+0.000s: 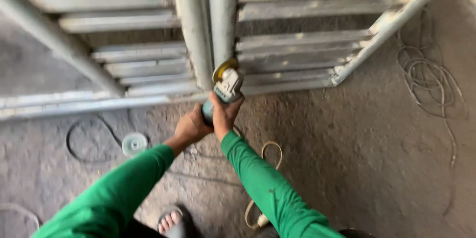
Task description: Using an angle grinder to smooth welds and edges on a large metal gate.
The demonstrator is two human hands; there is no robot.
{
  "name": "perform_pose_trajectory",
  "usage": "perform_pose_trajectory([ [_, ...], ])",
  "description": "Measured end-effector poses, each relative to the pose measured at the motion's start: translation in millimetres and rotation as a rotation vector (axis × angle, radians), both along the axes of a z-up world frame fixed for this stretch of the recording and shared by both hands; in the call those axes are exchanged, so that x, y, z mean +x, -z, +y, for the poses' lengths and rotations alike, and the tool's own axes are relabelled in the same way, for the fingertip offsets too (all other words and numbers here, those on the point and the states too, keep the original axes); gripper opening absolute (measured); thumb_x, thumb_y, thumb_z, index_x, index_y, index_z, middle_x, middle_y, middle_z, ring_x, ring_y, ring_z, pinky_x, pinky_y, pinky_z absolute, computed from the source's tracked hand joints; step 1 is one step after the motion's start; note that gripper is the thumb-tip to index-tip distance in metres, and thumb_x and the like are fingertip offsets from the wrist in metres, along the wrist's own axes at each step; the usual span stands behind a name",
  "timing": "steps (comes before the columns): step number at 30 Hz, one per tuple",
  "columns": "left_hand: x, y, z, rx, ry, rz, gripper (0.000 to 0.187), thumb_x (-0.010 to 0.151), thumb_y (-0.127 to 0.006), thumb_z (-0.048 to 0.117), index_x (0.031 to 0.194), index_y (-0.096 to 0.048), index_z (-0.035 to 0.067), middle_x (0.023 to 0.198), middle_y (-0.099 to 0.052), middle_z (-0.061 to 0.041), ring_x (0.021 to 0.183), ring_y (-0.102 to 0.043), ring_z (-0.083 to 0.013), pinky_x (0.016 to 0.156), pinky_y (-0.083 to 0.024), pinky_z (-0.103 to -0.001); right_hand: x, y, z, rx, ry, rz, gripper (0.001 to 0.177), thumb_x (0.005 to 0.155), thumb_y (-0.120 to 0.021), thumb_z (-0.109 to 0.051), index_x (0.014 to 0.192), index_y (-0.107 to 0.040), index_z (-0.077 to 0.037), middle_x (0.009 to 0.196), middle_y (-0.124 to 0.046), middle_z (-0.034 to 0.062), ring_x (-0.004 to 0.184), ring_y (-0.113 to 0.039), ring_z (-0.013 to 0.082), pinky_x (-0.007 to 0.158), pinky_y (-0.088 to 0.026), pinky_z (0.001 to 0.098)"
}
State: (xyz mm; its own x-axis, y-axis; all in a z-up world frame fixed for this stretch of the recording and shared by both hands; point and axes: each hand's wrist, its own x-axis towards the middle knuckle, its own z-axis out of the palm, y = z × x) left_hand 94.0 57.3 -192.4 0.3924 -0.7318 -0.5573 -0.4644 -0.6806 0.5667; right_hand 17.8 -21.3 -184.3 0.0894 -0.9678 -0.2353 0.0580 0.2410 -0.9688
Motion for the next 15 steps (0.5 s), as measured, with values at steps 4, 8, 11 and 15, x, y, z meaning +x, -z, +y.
perform_pose_trajectory([
  [4, 4, -6, -14, -0.042, -0.037, -0.051, 0.081, 0.065, -0.084, 0.051, 0.128, -0.048, 0.016, 0.119, -0.071, -0.02, 0.117, -0.067, -0.0411, 0.103, -0.052, -0.055, 3, -25, -4, -0.053, -0.014, 0.007, 0.082, 0.077, -0.087, -0.028, 0.135, -0.033, -0.003, 0.129, -0.047, 0.0213, 0.13, -0.048, 0.0362, 0.103, -0.039, 0.0563],
  [8, 14, -1, -19, -0.049, -0.044, -0.016, 0.08, 0.062, -0.088, 0.05, 0.126, -0.051, 0.019, 0.12, -0.071, -0.02, 0.12, -0.066, -0.0389, 0.105, -0.051, -0.054, -2, -26, -5, -0.128, -0.102, 0.076, 0.087, 0.084, -0.082, -0.031, 0.14, -0.023, -0.002, 0.136, -0.043, 0.0278, 0.135, -0.044, 0.0463, 0.105, -0.038, 0.0638],
  [11, 9, 5, -11, -0.058, -0.022, -0.002, 0.086, 0.061, -0.089, 0.045, 0.132, -0.053, 0.014, 0.126, -0.069, -0.024, 0.124, -0.063, -0.0416, 0.11, -0.048, -0.055, -7, -10, -1, -0.106, -0.175, 0.098, 0.088, 0.088, -0.079, -0.031, 0.143, -0.018, 0.001, 0.136, -0.042, 0.03, 0.133, -0.044, 0.0493, 0.103, -0.039, 0.0644],
  [15, 10, 3, -6, -0.077, -0.064, 0.086, 0.095, 0.064, -0.085, 0.044, 0.143, -0.048, 0.008, 0.131, -0.065, -0.03, 0.128, -0.059, -0.0462, 0.111, -0.046, -0.059, -10, -23, 6, -0.134, -0.239, 0.162, 0.091, 0.088, -0.078, -0.029, 0.145, -0.015, 0.003, 0.138, -0.041, 0.0353, 0.134, -0.043, 0.0529, 0.106, -0.038, 0.0656],
])
